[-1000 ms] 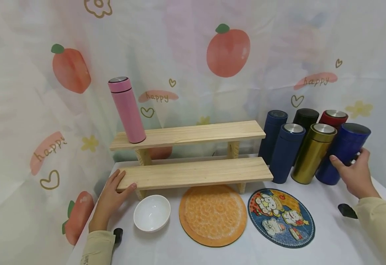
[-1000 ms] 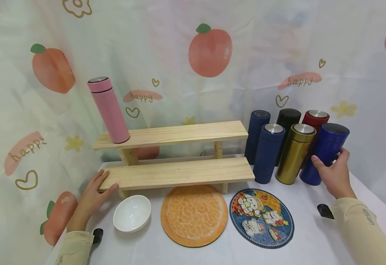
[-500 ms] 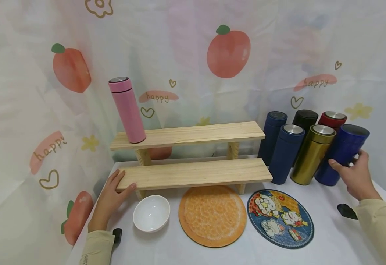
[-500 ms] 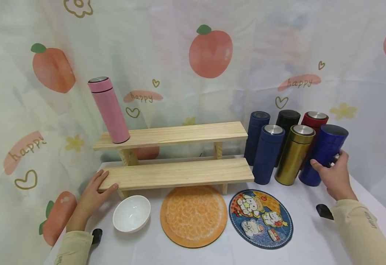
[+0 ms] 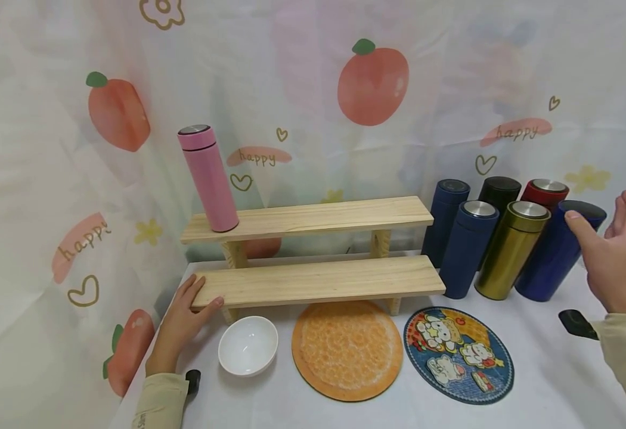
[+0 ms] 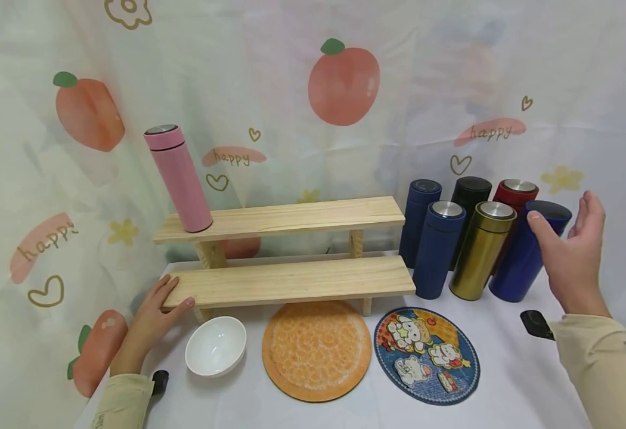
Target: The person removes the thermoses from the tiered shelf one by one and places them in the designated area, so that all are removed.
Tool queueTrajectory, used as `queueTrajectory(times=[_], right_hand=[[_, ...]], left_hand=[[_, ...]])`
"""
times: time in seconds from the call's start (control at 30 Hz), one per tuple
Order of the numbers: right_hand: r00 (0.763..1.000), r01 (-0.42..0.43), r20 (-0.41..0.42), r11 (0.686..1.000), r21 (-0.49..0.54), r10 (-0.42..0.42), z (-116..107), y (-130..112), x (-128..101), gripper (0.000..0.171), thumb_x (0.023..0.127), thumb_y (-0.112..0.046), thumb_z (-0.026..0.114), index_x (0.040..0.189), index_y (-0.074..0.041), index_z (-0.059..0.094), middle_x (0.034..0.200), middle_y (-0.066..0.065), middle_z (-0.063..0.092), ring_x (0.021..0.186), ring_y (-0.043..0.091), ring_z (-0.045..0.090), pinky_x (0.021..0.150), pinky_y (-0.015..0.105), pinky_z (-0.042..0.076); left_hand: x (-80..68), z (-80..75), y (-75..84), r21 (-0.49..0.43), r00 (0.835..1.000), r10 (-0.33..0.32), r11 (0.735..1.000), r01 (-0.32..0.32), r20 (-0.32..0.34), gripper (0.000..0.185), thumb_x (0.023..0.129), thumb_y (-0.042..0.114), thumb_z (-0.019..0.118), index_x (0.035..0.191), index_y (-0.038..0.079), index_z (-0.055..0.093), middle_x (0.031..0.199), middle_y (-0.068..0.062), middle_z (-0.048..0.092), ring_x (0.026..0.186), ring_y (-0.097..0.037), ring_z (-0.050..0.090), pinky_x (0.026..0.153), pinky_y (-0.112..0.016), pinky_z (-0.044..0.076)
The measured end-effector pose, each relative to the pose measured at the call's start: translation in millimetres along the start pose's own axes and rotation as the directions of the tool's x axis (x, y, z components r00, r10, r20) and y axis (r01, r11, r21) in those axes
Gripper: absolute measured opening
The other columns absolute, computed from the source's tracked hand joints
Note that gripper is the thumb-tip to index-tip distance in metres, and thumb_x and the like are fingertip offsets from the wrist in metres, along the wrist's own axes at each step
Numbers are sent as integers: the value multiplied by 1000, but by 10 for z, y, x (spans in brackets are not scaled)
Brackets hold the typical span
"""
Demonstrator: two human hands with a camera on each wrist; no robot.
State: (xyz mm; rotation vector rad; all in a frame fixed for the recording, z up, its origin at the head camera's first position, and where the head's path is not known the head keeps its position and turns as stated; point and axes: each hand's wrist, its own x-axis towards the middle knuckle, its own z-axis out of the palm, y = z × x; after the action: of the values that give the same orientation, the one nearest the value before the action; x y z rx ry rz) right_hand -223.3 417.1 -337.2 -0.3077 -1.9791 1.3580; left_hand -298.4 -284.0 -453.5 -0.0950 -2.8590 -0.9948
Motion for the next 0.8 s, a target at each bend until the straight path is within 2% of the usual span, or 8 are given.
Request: queueTrajectory(times=[0.17,0.3,0.33,0.43,0.5,0.63,0.7,0.8], right_hand=[[995,101,4,994,43,-101,87,-329,-44,82,108,-16,53,173,-17,3,180,-4,-3,160,2,-5,121,15,-3],[984,160,71,986,56,-164,214,-518,-118,80,109,-18,52,173,-19,4,179,-7,-2,161,4,-5,121,16,0],[980,165,95,983,86,-173,262,-557,-130,80,109,-17,52,173,-19,4,179,-7,-2,161,4,-5,121,16,1],[968,166,166,977,133,-188,413,-646,-164,80,110,-18,52,174,-21,4,179,-8,-2,162,6,-3,122,16,5],[957,160,207,966,204,-202,527,-685,-187,81,109,-17,54,174,-20,4,180,-7,-2,162,7,-3,122,16,5],[931,114,282,917,383,-233,775,-720,-267,83,110,-15,55,173,-16,2,180,-4,-5,162,8,-7,123,18,2],[918,84,315,895,439,-241,902,-739,-321,83,111,-15,55,173,-15,0,180,-3,-6,162,9,-8,124,19,1],[901,66,357,892,446,-246,1096,-789,-403,83,112,-18,55,173,-15,-2,180,-1,-7,163,13,-9,125,22,1]], left_hand=[[-6,-6,-3,5,1000,-15,1000,14,12,96,100,63,66,170,8,28,178,-18,11,161,-47,14,124,-67,21],[1,-2,0,8,1000,-22,1000,22,16,97,100,64,65,170,9,27,178,-17,10,161,-47,13,124,-67,21],[3,-3,-5,8,1000,-23,1000,23,15,97,100,65,65,170,9,27,178,-17,10,161,-46,13,124,-67,20],[8,-7,-9,7,1000,-24,1000,24,9,97,100,65,65,170,8,27,178,-17,11,161,-46,13,124,-66,20],[11,-7,-4,2,1000,-27,1000,27,8,98,100,65,65,170,9,27,178,-17,11,161,-46,14,124,-66,20],[15,1,-4,0,1000,-27,1000,27,2,98,99,66,65,170,9,28,178,-16,11,161,-46,14,124,-66,21],[16,7,-4,0,999,-31,1000,31,4,99,99,68,65,170,10,28,178,-16,11,161,-46,13,124,-66,21],[18,10,-7,2,999,-40,999,40,5,100,99,69,64,171,11,27,178,-16,10,161,-46,13,123,-67,21]])
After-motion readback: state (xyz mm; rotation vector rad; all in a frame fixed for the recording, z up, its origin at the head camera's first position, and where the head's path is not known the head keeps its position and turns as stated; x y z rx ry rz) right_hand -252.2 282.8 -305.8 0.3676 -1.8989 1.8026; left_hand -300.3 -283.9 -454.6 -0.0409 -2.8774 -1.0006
